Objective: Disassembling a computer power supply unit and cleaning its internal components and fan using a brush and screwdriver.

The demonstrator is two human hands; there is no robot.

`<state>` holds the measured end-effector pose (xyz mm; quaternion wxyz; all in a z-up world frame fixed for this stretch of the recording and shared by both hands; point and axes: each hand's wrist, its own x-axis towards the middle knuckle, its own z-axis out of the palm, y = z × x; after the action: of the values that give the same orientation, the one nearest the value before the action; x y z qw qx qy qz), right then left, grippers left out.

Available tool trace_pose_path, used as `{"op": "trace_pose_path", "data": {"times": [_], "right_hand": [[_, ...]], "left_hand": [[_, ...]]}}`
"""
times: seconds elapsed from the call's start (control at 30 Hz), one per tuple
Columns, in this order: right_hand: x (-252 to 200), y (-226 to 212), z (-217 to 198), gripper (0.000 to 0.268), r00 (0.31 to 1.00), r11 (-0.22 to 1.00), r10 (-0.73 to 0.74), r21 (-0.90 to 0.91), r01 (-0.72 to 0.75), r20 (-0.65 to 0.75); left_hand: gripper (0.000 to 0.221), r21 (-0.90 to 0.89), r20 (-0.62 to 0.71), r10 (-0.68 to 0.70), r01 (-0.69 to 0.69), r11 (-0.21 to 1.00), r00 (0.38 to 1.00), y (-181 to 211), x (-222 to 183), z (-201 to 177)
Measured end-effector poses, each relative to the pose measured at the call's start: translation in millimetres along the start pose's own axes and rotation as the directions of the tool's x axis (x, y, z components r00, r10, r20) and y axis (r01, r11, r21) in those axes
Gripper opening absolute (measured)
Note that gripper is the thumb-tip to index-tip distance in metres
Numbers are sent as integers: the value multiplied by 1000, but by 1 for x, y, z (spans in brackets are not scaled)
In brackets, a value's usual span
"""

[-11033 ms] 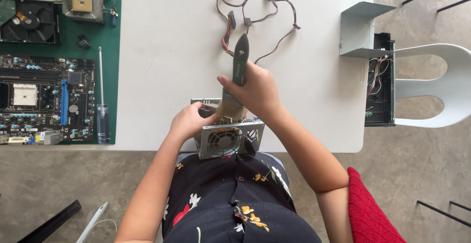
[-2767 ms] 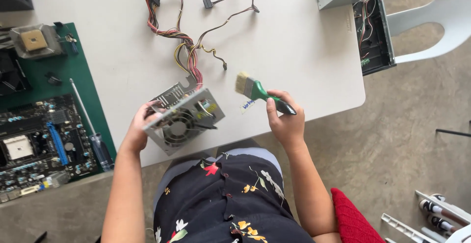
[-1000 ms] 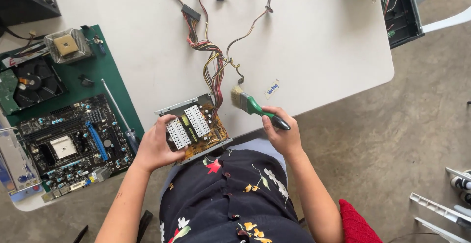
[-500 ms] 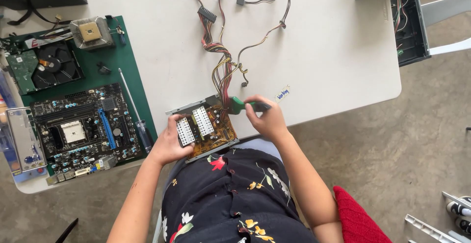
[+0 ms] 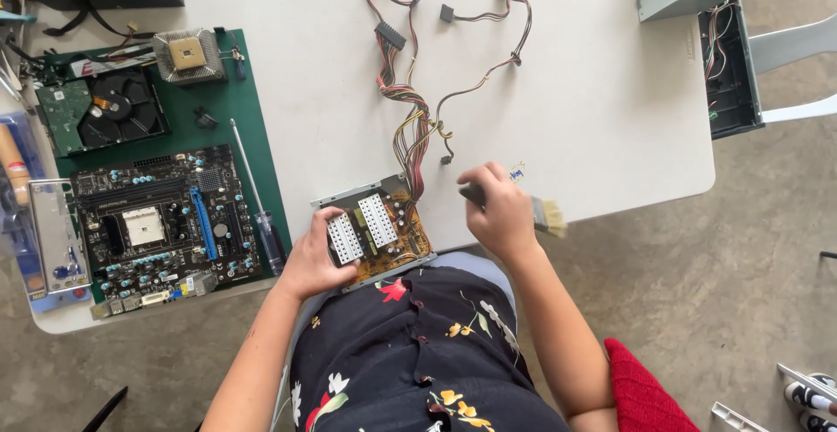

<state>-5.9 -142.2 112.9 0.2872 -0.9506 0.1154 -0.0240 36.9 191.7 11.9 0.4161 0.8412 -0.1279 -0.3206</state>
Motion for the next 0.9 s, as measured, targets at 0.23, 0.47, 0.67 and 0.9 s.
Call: {"op": "trace_pose_path", "data": {"times": [0.23, 0.47, 0.67, 0.9], "right_hand": [[24, 8, 37, 28, 739, 958, 284, -202, -201, 610], [25, 50, 141, 27, 793, 899, 136, 262, -351, 594], [38, 60, 192, 41, 838, 943, 213, 118, -311, 502], [24, 84, 219, 39, 844, 971, 110, 123, -203, 526]], "left_hand": [[93, 43, -182, 235, -231, 972, 955, 14, -1, -8], [90, 230, -308, 536, -485, 844, 786, 6, -5, 2], [95, 428, -316, 685, -546, 720, 656, 4, -4, 0], [96, 532, -324, 721, -512, 674, 612, 20, -9, -6]]}}
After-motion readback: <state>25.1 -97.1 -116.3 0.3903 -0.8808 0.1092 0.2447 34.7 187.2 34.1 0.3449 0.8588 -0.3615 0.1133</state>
